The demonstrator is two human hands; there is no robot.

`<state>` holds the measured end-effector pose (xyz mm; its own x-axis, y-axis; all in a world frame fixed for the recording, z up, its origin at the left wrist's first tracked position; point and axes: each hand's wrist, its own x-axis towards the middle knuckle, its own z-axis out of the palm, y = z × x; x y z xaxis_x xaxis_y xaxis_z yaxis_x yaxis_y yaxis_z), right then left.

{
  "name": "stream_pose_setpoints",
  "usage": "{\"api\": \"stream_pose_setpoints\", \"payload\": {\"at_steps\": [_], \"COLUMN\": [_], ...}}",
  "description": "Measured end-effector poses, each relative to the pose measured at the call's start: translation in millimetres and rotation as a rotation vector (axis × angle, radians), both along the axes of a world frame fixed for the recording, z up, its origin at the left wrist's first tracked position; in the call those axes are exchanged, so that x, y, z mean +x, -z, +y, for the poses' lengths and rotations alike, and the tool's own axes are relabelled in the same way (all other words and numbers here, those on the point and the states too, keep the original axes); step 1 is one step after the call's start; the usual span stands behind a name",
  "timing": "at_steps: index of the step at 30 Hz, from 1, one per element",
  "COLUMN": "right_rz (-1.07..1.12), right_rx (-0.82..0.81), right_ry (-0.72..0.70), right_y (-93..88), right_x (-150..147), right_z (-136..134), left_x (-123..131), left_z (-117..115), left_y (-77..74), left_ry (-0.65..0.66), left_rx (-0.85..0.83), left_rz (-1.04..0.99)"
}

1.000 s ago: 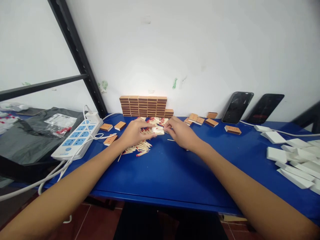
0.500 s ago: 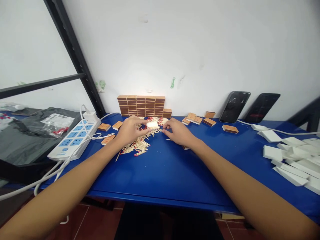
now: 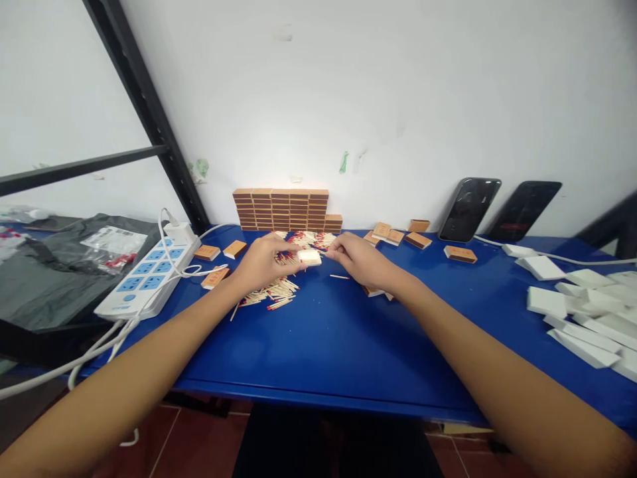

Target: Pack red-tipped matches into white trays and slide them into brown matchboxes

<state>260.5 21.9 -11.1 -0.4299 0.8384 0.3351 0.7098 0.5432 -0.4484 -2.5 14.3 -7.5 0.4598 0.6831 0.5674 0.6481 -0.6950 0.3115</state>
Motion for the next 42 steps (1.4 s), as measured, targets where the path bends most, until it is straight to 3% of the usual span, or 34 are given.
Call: {"api": "stream_pose_setpoints", "payload": {"at_steps": [4, 7, 16, 28, 34, 42], "right_rz": [0.023, -0.011, -0.048, -0.128, -0.244, -0.122], "right_rx": [0.066, 0.096, 0.117, -0.006, -0.018, 0.037], "right_ry": [-0.132, -0.135, -0.006, 0.048, 0.049, 0.023], "right_y": [-0.7, -0.4, 0.8, 14.8, 9.8, 10.1], "right_x": [-12, -14, -1, -27, -19, -6], "right_z": [-9, -13, -2, 13, 6, 7], "left_x": [4, 4, -4, -7, -8, -8], "left_z": [-5, -4, 3, 8, 7, 8], "left_y": [-1.2, -0.1, -3.1, -0.1, -4.0, -3.4], "left_ry": [0.106, 0.136, -0.041, -0.076, -0.088, -0.108], "left_rx": [-0.06, -0.079, 0.024, 0.065, 0.053, 0.059], "left_rz": [-0.058, -0.075, -0.059, -0.05, -0.05, -0.023]}}
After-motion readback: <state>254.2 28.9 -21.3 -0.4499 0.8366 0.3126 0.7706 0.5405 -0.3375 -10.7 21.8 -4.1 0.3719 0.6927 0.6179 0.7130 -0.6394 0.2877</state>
